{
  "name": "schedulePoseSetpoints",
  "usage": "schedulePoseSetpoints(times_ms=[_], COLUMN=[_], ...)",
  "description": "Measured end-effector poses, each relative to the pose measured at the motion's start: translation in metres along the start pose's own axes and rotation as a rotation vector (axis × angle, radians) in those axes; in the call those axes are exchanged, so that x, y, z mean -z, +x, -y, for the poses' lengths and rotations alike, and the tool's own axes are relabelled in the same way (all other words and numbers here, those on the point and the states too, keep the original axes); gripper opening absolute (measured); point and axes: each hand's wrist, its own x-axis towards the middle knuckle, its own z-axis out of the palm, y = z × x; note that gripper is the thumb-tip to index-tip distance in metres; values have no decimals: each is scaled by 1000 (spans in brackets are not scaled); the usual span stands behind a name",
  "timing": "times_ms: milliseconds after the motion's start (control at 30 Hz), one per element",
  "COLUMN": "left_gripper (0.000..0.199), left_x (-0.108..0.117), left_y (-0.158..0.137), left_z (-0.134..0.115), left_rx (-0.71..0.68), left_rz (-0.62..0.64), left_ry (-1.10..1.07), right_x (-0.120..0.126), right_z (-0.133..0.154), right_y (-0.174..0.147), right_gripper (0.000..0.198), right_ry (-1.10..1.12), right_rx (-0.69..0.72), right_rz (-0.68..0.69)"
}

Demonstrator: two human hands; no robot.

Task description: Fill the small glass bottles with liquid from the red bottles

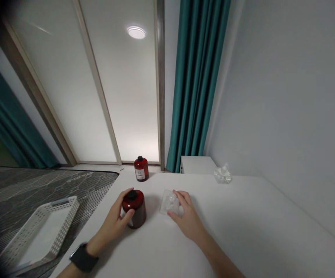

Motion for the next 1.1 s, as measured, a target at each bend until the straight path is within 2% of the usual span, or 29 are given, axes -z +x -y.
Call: schedulePoseSetpoints(times_ms=[233,567,767,967,1100], left_gripper=[51,52,52,52,53], left_x=[-5,-12,-18,-24,-28], left_y=[0,-2,-4,-5,2], left_z=[-4,-9,-15,-24,-33], left_rx=[-4,-3,14,56,26], left_rz=[37,39,34,25,77], left_ry=[-23,-73,-96,-126,-120], right_x=[7,3,-1,0,-2], right_z=[-35,-57,-46,-24,-19], right_y=[28,43,31,17,15], right_gripper=[57,50,45,34,32], right_ry=[-60,-58,51,-115,-124], right_rx=[31,43,15,61,126], right_rz=[-153,-184,-206,-283,-242])
